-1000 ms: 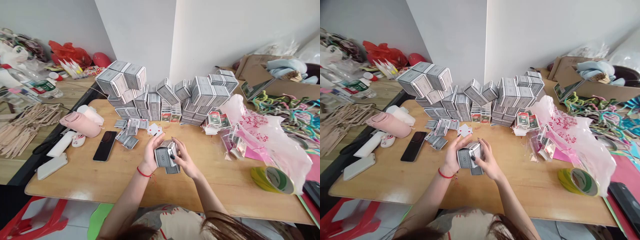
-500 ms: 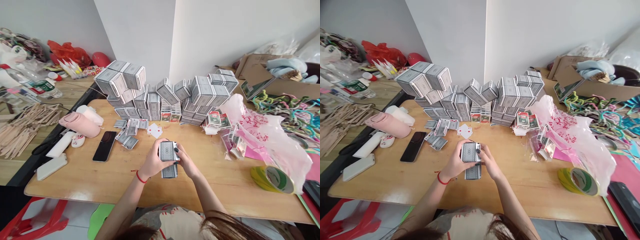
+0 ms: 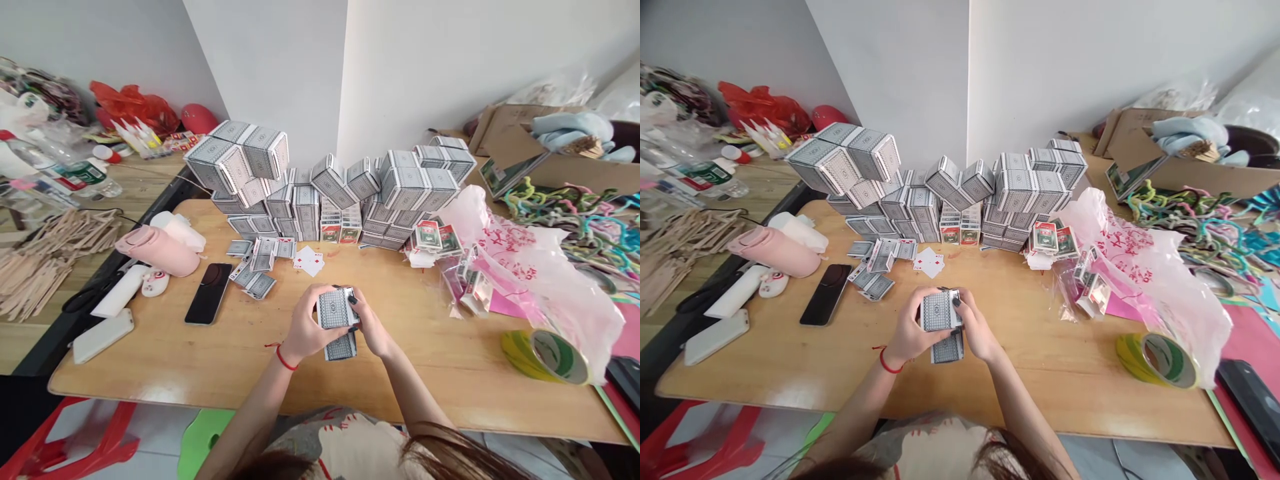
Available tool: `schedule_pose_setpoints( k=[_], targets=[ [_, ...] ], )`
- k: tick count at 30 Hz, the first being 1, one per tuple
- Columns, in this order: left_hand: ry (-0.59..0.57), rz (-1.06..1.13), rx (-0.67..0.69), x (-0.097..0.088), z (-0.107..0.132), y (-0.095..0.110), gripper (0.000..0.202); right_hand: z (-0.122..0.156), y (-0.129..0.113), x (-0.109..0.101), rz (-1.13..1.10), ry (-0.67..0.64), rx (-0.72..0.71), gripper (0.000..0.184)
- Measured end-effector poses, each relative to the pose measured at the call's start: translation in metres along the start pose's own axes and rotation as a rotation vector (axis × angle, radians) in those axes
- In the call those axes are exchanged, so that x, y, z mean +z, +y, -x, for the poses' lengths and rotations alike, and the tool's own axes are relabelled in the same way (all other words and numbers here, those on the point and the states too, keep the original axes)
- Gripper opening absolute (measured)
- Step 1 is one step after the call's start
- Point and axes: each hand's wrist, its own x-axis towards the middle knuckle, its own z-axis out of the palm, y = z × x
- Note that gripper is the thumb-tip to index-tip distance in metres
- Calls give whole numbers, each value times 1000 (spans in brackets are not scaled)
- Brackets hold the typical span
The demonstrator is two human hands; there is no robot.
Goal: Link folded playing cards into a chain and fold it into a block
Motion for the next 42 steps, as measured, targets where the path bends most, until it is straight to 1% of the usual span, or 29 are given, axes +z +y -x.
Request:
schedule_pose_setpoints(
  k=[4,8,12,15,19,23,26,32,42],
  targets=[
    [25,9,31,-1,3,-6,56,1,-6,0,79,-8,-22,37],
    [-5,14,66,-2,5,-11,58,0,-9,-1,125,-29,-26,34],
    [-63,-77,89,-5,3,-3,58,-2,-7,-2,131,-3,-15,35],
    [-94,-197,62,-7,0,7,60,-4,-5,-1,134,31,-20,36],
    [-45,-264,70,-6,0,12,54,-4,-6,3,161,51,-38,35],
    [13,-275,105,-3,3,5,51,-4,-6,5,205,95,-65,35],
    [50,-322,149,0,6,-2,52,-4,-5,5,233,113,-87,37],
    [93,-405,222,1,10,-9,54,-5,-4,6,264,101,-116,36],
    [158,-449,289,3,16,-16,56,-3,-5,7,278,73,-128,35]
  ],
)
